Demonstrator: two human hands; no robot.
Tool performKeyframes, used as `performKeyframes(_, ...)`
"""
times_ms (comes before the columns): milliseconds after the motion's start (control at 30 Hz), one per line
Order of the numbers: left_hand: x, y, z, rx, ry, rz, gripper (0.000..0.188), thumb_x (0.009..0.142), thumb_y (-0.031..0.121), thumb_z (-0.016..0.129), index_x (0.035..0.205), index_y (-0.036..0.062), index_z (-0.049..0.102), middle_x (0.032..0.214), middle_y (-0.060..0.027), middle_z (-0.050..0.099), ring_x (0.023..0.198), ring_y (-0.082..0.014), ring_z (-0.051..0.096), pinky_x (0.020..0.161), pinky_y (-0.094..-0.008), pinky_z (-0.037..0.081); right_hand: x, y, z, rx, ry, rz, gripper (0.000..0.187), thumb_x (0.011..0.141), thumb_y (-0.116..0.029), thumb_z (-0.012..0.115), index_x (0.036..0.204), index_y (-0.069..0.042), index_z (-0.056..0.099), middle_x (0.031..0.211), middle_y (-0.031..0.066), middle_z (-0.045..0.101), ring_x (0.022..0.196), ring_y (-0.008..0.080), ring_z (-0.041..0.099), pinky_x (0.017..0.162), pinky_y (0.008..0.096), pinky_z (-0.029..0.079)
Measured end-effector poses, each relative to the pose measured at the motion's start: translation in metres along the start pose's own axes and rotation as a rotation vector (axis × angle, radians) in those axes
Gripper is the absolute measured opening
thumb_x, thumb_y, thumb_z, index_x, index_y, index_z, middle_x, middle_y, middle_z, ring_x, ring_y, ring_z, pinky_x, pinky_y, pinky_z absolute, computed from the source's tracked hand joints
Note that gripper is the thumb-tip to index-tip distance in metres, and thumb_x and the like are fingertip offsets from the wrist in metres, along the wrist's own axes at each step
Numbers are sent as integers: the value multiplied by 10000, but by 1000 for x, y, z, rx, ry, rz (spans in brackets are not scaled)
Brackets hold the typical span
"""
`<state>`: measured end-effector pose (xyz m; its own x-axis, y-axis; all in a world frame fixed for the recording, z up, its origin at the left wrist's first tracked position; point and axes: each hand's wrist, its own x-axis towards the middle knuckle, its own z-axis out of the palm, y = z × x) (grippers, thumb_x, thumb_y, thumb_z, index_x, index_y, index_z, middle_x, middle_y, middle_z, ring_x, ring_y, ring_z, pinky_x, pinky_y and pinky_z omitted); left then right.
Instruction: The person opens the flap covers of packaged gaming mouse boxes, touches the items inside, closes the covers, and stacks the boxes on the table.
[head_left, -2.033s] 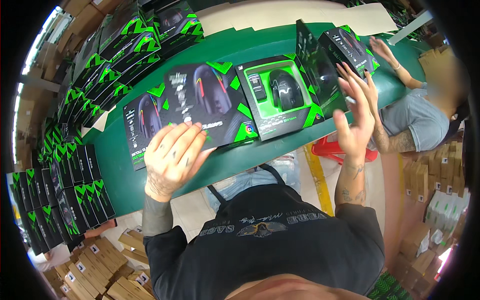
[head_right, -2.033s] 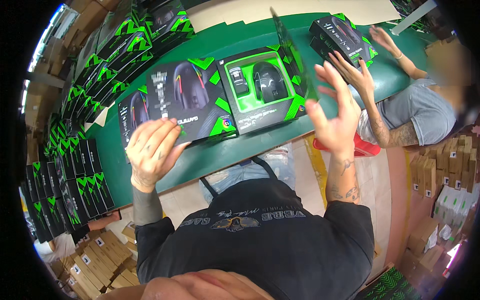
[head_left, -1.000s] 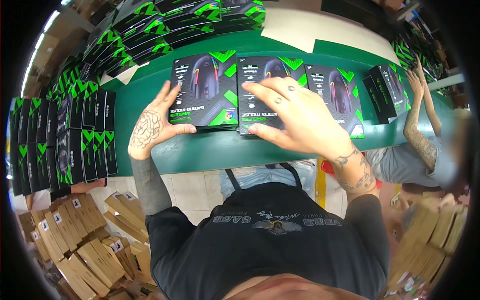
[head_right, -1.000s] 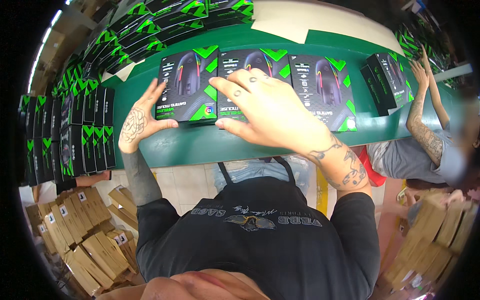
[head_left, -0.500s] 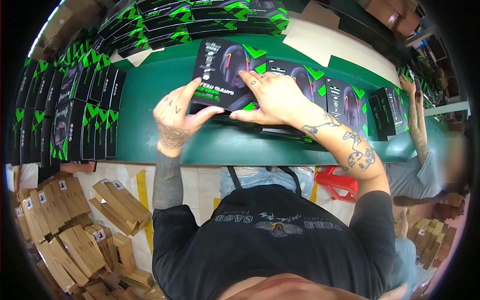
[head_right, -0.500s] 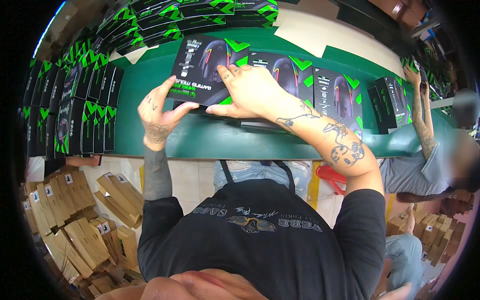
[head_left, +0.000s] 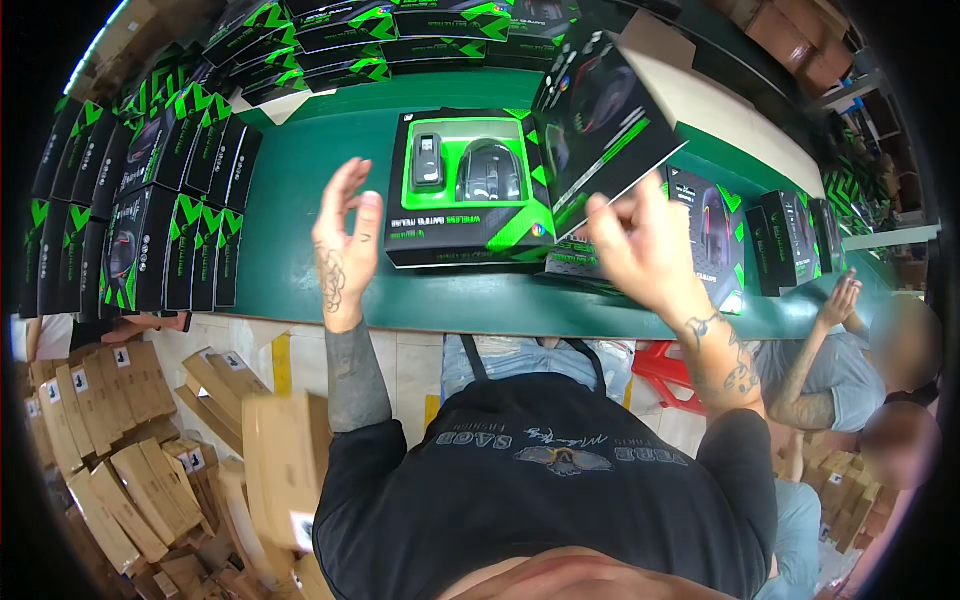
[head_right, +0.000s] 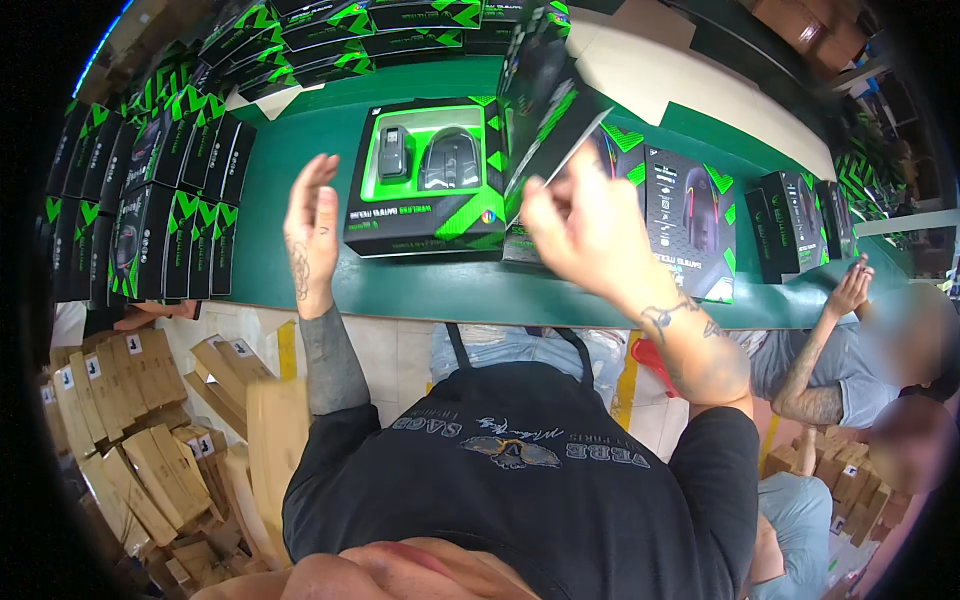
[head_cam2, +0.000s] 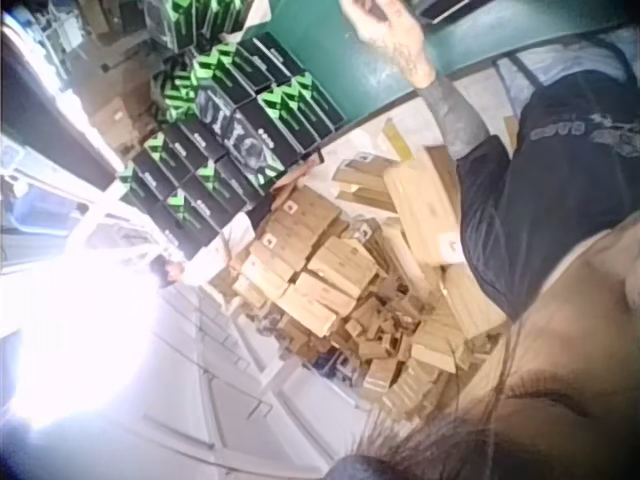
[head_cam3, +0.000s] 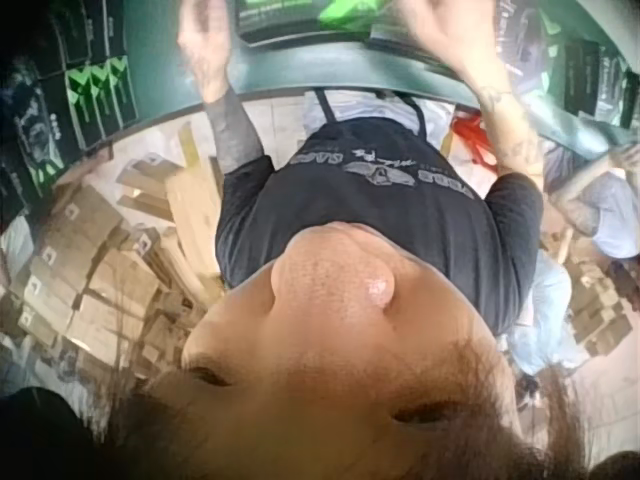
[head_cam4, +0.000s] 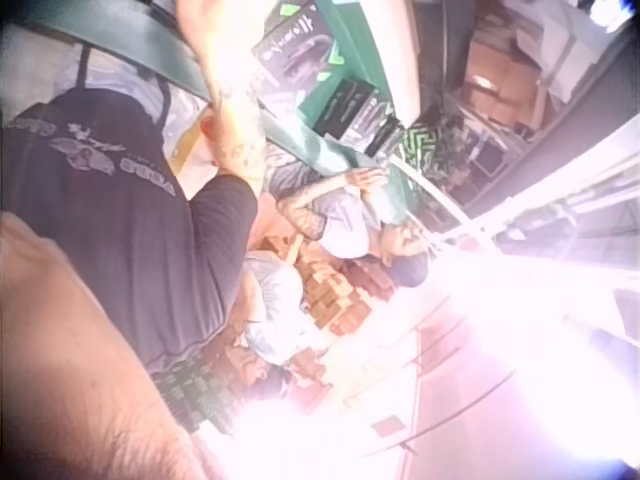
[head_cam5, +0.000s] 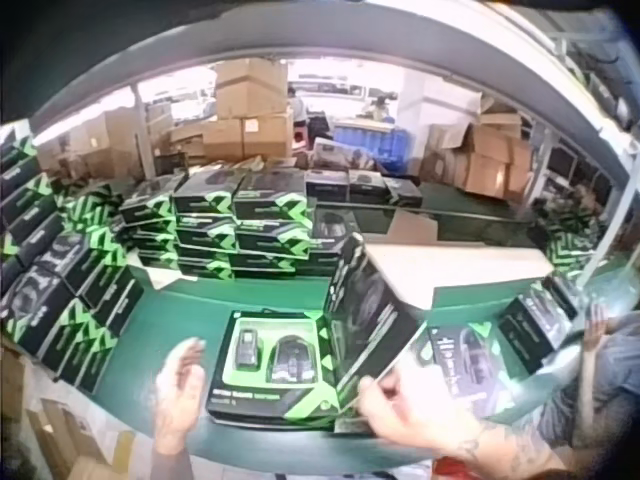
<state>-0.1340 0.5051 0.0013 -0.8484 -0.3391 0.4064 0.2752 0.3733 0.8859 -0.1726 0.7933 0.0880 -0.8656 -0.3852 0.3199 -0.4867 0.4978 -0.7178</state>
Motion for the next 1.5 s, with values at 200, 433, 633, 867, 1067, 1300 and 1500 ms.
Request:
performKeyframes(200,6,-37,21,-148,-286,-143,741,953,578,189,1385,-3,348,1359,-142,453,1272,-246,410,1055,-330,305,-29,21,-45,-306,-306,-303,476,751,-170,718,1194,-70,575,1173,132,591,1073,299,571,908,362,456)
performKeyframes(433,31,-24,17,-481,-417,-469,630,907,299,498,1418,-2,284,1342,-123,462,1198,-180,467,998,-277,362,-130,202,-123,-107,348,477,530,884,-238,622,1291,54,448,1256,180,535,1147,215,517,969,312,389)
performKeyframes(633,21,-22,6,-364,-460,-324,914,671,70,654,1448,-14,180,1442,-143,324,1302,-211,347,1077,-288,240,-130,187,-101,363,319,361,501,894,-66,564,1338,75,380,1293,120,490,1168,170,458,1013,284,321)
performKeyframes(867,97,-3,-45,-565,-110,201,906,661,89,599,1456,13,169,1379,-140,405,1215,-226,463,1015,-309,372,14,152,-87,753,330,89,587,889,-68,556,1402,30,288,1384,117,399,1243,199,416,1051,326,305)
performKeyframes(1067,293,58,-197,-188,306,331,417,803,226,632,1155,4,612,1131,-100,624,1006,-159,586,882,-278,448,226,44,-62,909,182,-179,618,889,-140,593,1416,-17,295,1394,122,395,1219,180,439,1007,292,347)
performKeyframes(1300,219,15,-132,411,535,368,228,839,169,643,1010,18,654,1000,-132,660,946,-187,611,847,-301,466,195,53,-22,460,162,-162,534,857,-246,652,1311,-36,464,1312,156,492,1216,214,464,1006,345,374)
performKeyframes(1500,63,18,-8,565,-594,443,644,680,366,778,1205,79,540,1348,-176,423,1253,-362,412,1008,-458,377,-2,86,-83,-303,-312,-70,681,710,-286,744,1305,-101,466,1361,222,407,1275,383,379,1041,449,329)
